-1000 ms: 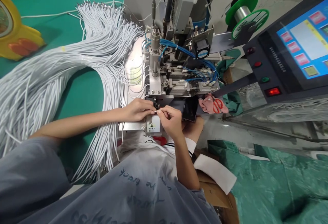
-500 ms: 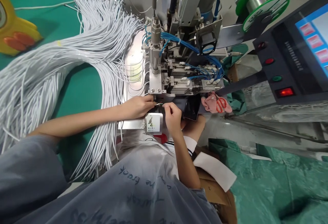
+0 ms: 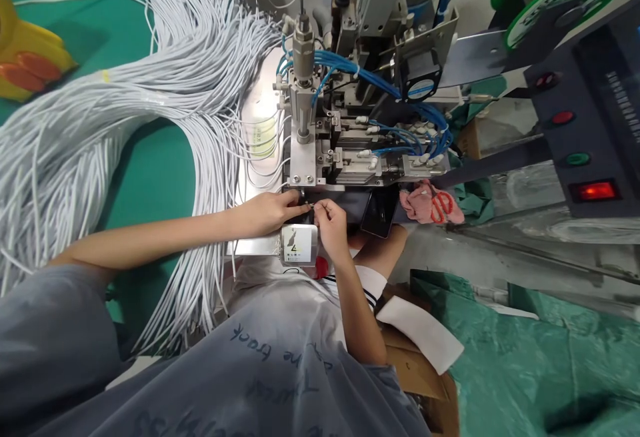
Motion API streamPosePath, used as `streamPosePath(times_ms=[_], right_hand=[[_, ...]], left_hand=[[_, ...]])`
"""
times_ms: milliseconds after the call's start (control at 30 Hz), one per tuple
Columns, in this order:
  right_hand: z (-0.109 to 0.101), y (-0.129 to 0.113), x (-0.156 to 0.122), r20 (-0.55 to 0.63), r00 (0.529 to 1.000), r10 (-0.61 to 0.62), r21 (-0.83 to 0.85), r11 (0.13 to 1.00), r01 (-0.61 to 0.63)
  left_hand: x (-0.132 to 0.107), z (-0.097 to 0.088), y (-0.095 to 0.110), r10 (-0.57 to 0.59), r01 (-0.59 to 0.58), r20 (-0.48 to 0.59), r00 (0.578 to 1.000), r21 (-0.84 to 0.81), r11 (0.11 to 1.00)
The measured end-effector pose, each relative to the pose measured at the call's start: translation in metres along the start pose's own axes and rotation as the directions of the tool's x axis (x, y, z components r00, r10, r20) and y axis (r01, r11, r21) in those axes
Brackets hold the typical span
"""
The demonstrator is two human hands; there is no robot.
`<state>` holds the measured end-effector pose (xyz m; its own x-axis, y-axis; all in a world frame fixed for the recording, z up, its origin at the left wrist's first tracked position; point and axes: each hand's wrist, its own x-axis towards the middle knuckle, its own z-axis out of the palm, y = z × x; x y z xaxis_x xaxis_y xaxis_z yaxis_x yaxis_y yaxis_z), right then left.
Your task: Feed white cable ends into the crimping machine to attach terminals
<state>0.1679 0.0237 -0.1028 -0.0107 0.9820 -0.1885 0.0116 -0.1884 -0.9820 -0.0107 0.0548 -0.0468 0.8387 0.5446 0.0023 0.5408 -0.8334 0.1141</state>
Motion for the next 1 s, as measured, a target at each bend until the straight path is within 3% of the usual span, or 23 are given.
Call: streamPosePath(times_ms=[300, 533, 667, 733, 833, 867, 933, 1000], right_hand=[[-0.003, 0.008, 0.006, 0.056, 0.996, -0.064, -0.096, 0.993, 0.069], [0.003, 0.019, 0.013, -0.02, 0.99, -0.138, -0.157, 0.979, 0.133], [0.0, 0.012, 0.008, -0.12, 0.98, -0.159, -0.182, 0.974, 0.136], [-0.003, 0.003, -0.007, -0.243, 0.946, -0.216, -0.207, 0.964, 0.167], [0.006, -0.015, -0.047, -0.403, 0.843, -0.356, -0.332, 0.915, 0.228], [0.013, -0.021, -0.06, -0.341, 0.867, -0.362, -0.383, 0.896, 0.224], [0.035, -0.028, -0.083, -0.016, 0.978, -0.208, -0.461, 0.869, 0.177], [0.063, -0.027, -0.096, 0.295, 0.955, -0.038, -0.472, 0.863, 0.18]], left_hand=[[0.003, -0.003, 0.0, 0.008, -0.011, 0.049, 0.999, 0.05, 0.999], [-0.005, -0.021, 0.003, -0.069, 0.064, 0.076, 0.995, 0.076, 0.995], [-0.01, -0.032, 0.006, -0.127, 0.117, 0.111, 0.986, 0.097, 0.988], [-0.01, -0.031, 0.006, -0.146, 0.136, 0.097, 0.984, 0.103, 0.985], [-0.009, -0.026, 0.002, -0.241, 0.231, 0.056, 0.969, 0.149, 0.962], [-0.009, -0.024, 0.0, -0.283, 0.273, 0.039, 0.958, 0.164, 0.948], [-0.007, -0.022, -0.004, -0.342, 0.335, 0.013, 0.94, 0.17, 0.927], [-0.007, -0.023, -0.004, -0.352, 0.349, -0.003, 0.936, 0.14, 0.927]])
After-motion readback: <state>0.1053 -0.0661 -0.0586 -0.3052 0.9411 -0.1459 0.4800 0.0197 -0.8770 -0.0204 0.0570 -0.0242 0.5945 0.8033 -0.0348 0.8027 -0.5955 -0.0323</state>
